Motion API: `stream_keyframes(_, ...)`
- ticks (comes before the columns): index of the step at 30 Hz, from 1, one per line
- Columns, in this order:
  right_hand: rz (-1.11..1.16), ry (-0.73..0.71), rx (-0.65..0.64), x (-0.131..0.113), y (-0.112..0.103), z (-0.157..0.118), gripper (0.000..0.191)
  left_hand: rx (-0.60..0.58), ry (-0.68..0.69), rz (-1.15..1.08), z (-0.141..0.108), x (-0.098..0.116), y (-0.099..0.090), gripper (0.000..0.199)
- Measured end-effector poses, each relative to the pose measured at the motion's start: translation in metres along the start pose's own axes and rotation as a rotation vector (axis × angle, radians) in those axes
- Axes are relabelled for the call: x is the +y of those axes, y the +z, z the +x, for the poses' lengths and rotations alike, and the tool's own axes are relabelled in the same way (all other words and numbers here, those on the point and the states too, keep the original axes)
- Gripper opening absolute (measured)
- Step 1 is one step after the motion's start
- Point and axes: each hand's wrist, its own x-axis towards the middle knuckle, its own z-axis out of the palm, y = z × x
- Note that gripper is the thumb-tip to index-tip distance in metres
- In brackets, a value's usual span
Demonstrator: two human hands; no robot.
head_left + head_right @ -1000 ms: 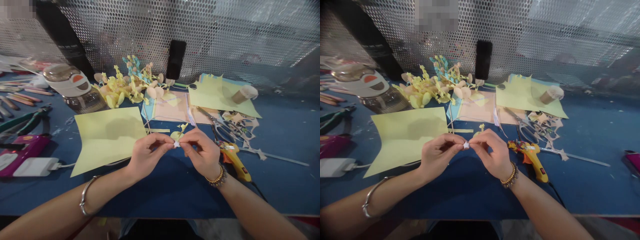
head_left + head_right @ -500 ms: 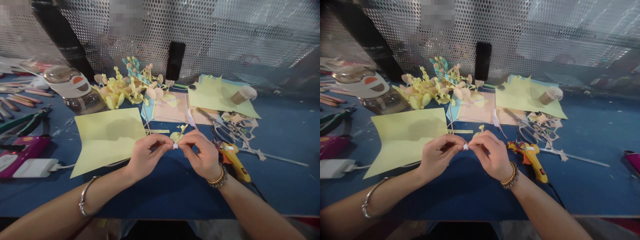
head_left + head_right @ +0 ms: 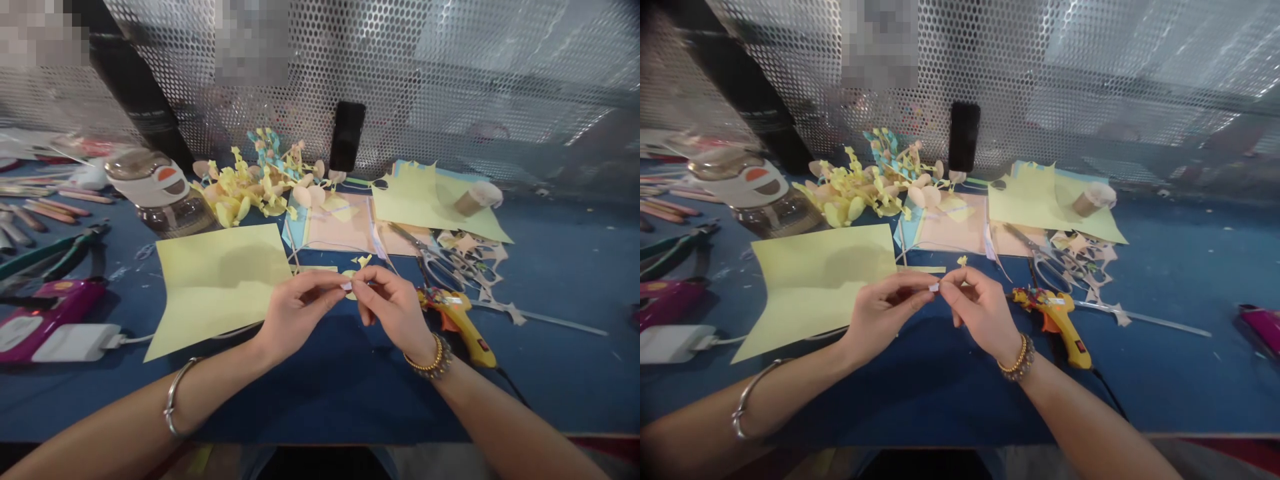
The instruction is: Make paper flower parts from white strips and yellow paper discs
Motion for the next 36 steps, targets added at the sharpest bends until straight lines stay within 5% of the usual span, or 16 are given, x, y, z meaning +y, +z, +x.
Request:
stream_keyframes(9, -0.049, -0.120, 0.030, 0.003, -0.005, 0.001, 0.012, 0.019, -0.324, -0.247, 0.002, 0.000, 0.001, 0.019)
stream_keyframes(18, -0.103, -0.237, 0.012, 0.006, -0.005, 0.004, 0.007, -0.002, -0.346, -0.338, 0.000, -0.002, 0.002, 0.020)
stream_keyframes(25, -0.249, -0.305, 0.024, 0.003, -0.003, -0.001, 0.007, -0.005, -0.305, -0.193, 0.000, 0.001, 0.000, 0.016)
stream_keyframes(32, -0.104, -0.460, 0.508, -0.003, -0.027, 0.007, 0.006, 0.208, -0.257, -0.128, 0.016, -0.005, -0.012, 0.020)
stream_keyframes(36, -0.148, -0.462, 0.555, -0.010, -0.041, 0.015, 0.007, 0.230, -0.257, -0.131, 0.023, -0.005, -0.015, 0.025)
